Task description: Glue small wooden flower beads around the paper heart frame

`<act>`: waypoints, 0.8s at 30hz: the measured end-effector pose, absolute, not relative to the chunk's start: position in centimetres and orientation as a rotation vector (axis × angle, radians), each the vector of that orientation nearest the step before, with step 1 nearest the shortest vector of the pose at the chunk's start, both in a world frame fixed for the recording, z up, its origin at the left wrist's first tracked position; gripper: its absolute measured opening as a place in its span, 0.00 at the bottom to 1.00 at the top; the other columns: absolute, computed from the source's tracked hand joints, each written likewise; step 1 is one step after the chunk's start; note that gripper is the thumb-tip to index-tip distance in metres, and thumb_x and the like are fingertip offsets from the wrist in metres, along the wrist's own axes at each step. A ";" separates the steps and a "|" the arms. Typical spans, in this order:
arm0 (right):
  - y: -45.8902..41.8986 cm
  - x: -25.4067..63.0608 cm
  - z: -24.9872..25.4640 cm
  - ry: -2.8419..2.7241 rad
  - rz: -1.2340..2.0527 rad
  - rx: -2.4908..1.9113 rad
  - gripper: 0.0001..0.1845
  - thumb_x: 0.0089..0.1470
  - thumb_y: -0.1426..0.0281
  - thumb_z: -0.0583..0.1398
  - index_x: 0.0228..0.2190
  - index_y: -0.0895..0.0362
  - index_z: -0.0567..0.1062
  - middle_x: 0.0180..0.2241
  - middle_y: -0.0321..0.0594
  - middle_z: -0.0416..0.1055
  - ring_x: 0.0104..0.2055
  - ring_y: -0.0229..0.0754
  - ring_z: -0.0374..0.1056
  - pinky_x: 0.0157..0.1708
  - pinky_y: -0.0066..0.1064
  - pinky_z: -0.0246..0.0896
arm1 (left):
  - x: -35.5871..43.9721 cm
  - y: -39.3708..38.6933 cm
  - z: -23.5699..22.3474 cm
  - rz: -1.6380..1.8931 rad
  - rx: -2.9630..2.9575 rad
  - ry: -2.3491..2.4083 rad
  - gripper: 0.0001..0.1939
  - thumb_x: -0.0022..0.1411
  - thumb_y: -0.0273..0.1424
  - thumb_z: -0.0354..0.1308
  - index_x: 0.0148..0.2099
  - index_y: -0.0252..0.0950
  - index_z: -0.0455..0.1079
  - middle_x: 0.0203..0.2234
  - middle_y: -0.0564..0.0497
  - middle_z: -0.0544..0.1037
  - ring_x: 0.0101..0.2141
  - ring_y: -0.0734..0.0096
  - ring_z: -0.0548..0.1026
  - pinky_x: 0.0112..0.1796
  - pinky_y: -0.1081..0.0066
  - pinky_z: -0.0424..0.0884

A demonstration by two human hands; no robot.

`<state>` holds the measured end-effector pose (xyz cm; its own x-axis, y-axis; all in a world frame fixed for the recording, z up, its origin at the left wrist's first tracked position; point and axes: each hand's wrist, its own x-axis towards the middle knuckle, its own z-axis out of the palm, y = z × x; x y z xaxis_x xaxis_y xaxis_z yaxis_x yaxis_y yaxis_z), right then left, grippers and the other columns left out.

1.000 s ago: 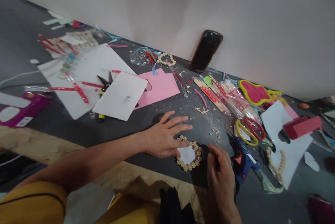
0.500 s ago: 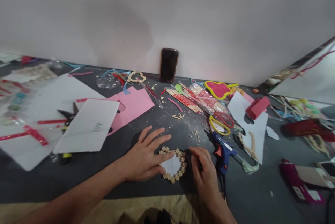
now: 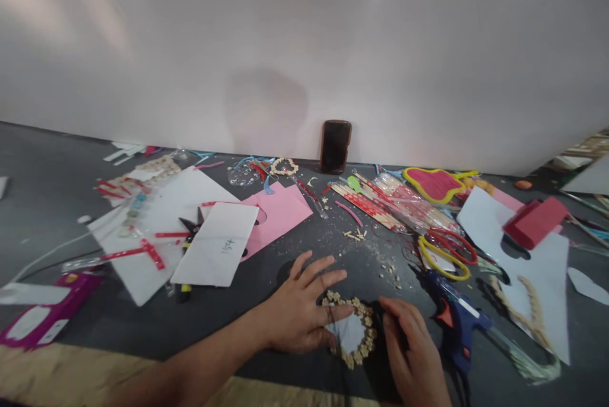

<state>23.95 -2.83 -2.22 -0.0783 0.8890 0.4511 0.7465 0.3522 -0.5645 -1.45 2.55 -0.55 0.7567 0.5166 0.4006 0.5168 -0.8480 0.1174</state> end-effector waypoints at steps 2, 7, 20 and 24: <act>-2.9 23.8 -2.1 -1.845 0.253 -1.440 0.11 0.59 0.71 0.55 0.44 0.52 0.74 0.39 0.42 0.74 0.41 0.42 0.72 0.40 0.34 0.71 | -1.5 2.5 -0.5 -0.669 -2.954 -0.862 0.23 0.62 0.51 0.56 0.58 0.55 0.67 0.60 0.47 0.64 0.62 0.48 0.55 0.60 0.44 0.41; -3.5 23.0 -1.3 -1.721 0.369 -1.483 0.11 0.60 0.73 0.55 0.42 0.52 0.74 0.37 0.42 0.75 0.39 0.41 0.72 0.39 0.33 0.71 | -1.5 2.1 -0.7 -0.628 -2.980 -0.859 0.25 0.61 0.46 0.60 0.60 0.55 0.65 0.61 0.47 0.62 0.63 0.48 0.54 0.61 0.46 0.40; -4.3 22.8 -1.3 -1.555 0.314 -1.598 0.11 0.62 0.71 0.50 0.38 0.55 0.72 0.32 0.39 0.76 0.33 0.38 0.73 0.34 0.28 0.70 | -1.3 1.9 -2.2 -0.866 -2.928 -0.917 0.24 0.58 0.50 0.61 0.57 0.56 0.69 0.59 0.49 0.66 0.62 0.49 0.56 0.63 0.49 0.40; -4.4 22.7 -1.2 -1.558 0.354 -1.593 0.11 0.63 0.70 0.51 0.37 0.54 0.73 0.30 0.37 0.75 0.32 0.37 0.72 0.32 0.26 0.68 | -1.4 1.8 -1.9 -0.847 -2.944 -0.888 0.23 0.59 0.49 0.61 0.57 0.56 0.70 0.59 0.49 0.66 0.62 0.50 0.55 0.63 0.49 0.40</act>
